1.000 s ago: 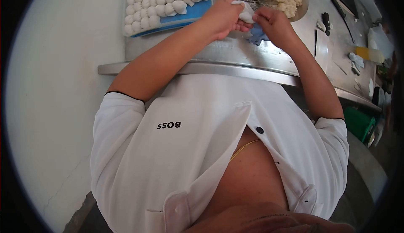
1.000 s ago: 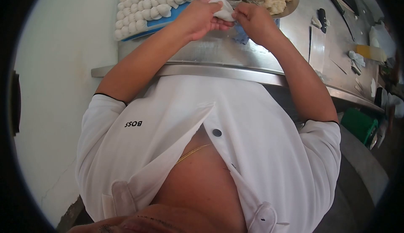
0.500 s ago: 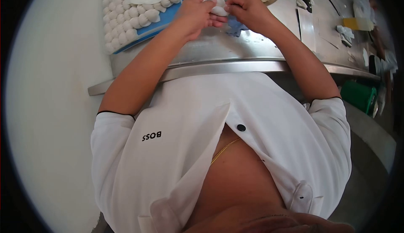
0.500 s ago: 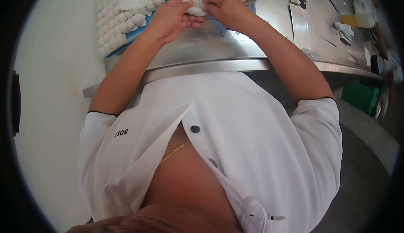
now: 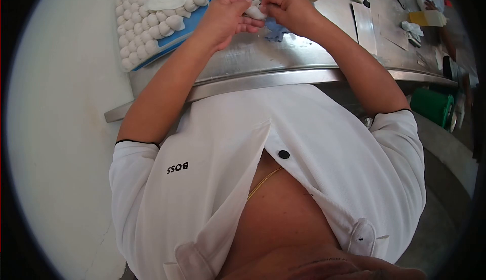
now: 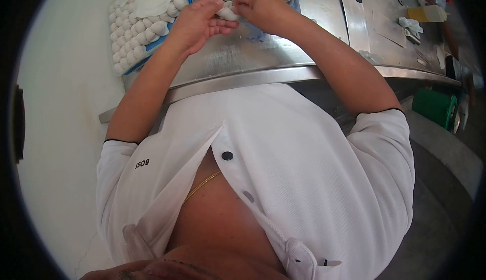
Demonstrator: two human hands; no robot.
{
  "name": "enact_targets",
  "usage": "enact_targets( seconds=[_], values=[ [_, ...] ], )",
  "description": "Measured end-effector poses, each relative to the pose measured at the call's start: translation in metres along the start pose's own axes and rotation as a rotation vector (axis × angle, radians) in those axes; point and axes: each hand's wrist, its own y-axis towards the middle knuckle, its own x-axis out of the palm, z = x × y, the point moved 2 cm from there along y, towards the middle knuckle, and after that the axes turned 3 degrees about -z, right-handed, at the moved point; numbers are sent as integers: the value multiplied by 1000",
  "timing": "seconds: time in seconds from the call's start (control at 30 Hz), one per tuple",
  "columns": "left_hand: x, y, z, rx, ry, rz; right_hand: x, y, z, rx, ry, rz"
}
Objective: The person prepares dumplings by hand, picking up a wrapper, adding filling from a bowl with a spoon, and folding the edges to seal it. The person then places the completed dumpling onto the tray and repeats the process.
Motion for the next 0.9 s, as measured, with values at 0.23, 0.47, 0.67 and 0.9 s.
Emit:
enact_targets(
  seconds=[0.23,0.47,0.67,0.9],
  values=[
    [3,-4,4,-56,107,-46,2,-2,-9,131,153,-5],
    [1,1,1,10,37,-52,-5,-3,-10,230,130,-52],
    [4,0,2,4,162,-46,1,-5,-10,55,27,33],
    [1,2,-1,14,159,-4,-4,-3,-16,180,51,-57]
  ],
)
